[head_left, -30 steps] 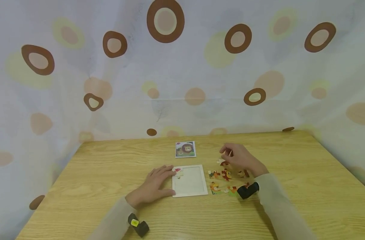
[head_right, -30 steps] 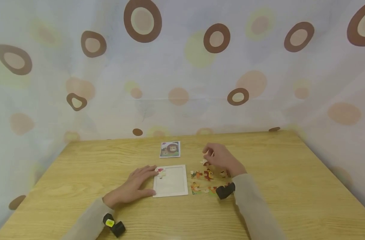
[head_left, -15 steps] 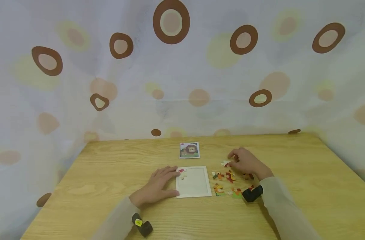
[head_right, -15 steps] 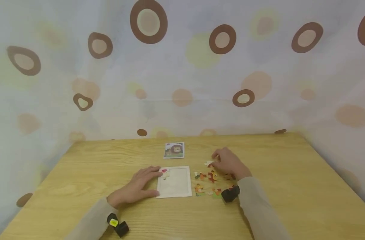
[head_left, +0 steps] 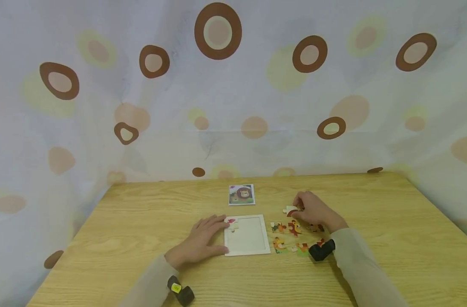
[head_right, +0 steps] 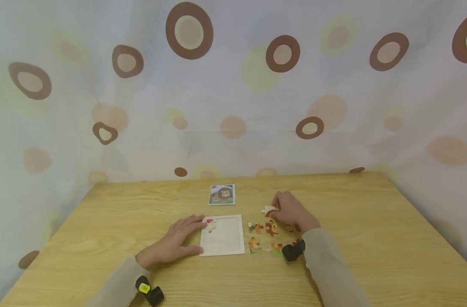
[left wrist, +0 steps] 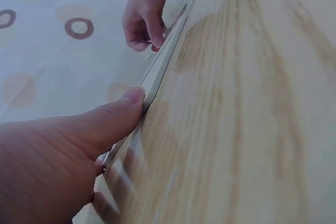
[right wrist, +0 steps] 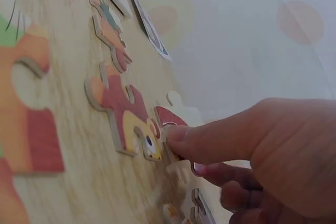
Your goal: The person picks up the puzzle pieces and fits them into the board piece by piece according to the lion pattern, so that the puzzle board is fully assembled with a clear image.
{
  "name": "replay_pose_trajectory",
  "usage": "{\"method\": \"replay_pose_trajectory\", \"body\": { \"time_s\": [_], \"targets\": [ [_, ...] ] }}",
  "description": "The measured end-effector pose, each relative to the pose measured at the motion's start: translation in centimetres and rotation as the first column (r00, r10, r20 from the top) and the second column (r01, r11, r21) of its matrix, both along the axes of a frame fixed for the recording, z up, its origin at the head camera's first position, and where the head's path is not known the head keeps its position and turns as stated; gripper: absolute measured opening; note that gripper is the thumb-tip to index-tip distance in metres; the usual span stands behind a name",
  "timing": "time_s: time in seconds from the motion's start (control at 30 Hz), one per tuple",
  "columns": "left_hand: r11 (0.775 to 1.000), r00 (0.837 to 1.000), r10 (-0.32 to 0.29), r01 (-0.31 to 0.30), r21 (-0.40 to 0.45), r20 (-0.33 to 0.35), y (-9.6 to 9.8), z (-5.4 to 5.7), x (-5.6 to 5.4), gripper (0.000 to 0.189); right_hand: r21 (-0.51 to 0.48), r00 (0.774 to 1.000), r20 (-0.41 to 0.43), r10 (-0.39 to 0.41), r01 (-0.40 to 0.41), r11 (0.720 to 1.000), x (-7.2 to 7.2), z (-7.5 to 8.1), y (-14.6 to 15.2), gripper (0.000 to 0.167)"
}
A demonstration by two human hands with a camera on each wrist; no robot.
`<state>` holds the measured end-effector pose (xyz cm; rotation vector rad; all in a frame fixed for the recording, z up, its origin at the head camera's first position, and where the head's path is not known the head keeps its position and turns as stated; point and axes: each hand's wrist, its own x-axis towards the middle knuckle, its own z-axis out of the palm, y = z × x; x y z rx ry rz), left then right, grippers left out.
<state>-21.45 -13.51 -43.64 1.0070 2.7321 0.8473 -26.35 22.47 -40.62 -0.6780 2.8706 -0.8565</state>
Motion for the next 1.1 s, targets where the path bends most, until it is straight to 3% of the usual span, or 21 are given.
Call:
{"method": "replay_pose_trajectory", "body": {
  "time_s": [0.2,0.43,0.67,1.1],
  "targets": [
    [1.000,1.000,-0.008,0.008,0.009,0.000,0.0,0.1,0.2,0.063,-0.058,1.000,0.006,0.019,-0.019,0.998,0.1,0.1,-0.1,0.017],
    [1.000,1.000,-0.009,0.009,-0.001,-0.005,-0.1,0.1,0.3,0.065,-0.167,0.999,0.011,0.043,-0.040,0.985,0.0,0.0,-1.0,0.004],
    [1.000,1.000,-0.013,0.013,0.006,0.003,0.0,0.0,-0.1,0.064,-0.238,0.996,0.025,0.082,-0.073,0.968,0.1,0.1,-3.1,0.008],
    [1.000,1.000,-0.008,0.008,0.019,0.016,0.1,0.2,0.0,0.062,-0.269,0.987,0.057,0.152,-0.132,0.954,0.6,-1.0,-7.5,0.005]
  ]
}}
